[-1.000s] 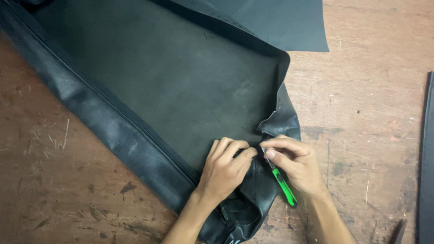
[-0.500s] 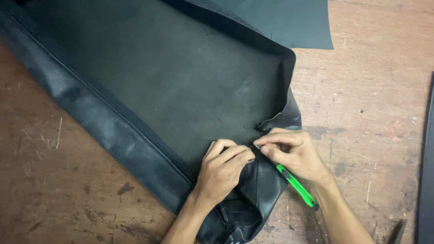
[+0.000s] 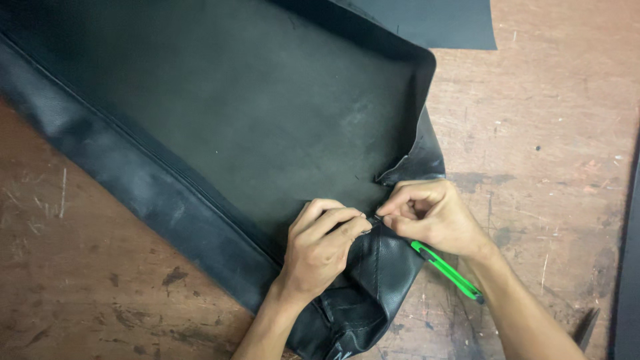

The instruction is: The person removes a leather cover from an object using a utility knife to cut through the material and seams.

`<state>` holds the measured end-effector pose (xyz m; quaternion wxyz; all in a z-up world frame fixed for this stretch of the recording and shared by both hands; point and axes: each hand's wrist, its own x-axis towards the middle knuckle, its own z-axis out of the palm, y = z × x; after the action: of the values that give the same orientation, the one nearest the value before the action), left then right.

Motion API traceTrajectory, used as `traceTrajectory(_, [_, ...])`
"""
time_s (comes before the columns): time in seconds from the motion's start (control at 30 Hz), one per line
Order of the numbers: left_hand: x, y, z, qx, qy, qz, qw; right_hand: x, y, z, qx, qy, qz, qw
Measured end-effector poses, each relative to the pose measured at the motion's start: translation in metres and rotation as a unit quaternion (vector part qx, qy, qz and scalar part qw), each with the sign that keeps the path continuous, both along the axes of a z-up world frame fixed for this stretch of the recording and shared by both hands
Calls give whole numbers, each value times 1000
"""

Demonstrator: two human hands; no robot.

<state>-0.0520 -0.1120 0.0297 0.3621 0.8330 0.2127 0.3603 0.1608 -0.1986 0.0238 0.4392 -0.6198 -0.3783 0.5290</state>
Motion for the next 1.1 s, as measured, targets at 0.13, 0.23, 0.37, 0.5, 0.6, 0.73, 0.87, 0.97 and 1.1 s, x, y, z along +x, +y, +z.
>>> traceTrajectory(0.13, [-1,0,-2,-1,1,-3,1000,0,2,2,-9,-15,14,1000])
traceTrajectory(0.23, [-2,0,-4,6,2,-1,1000,0,2,3,-5,-25,20,999])
traceTrajectory(0.37, [-3,-1,-4,2,-4,-7,1000,-3,4,5,-4,-37,24,999])
traceTrajectory(0.5, [-6,-3,-3,-19,-10,-16,1000,-6,3,7,-32,-9,-4,999])
traceTrajectory(0.6, [-6,-2,-3,-22,-10,-11,1000,-4,2,7,-24,-8,0,1000])
traceTrajectory(0.73, [-5,-2,-3,-28,-7,-6,1000,-1,2,8,5,-21,29,999])
traceTrajectory(0.87, [-6,-3,-5,-23,-7,-10,1000,-3,4,8,-4,-22,35,999])
traceTrajectory(0.97, [-8,-2,-4,-21,-6,-20,1000,-6,5,9,-15,-24,22,999])
traceTrajectory(1.1, [-10,-5,-4,-35,-6,-23,999,-6,2,9,-45,-19,1,999])
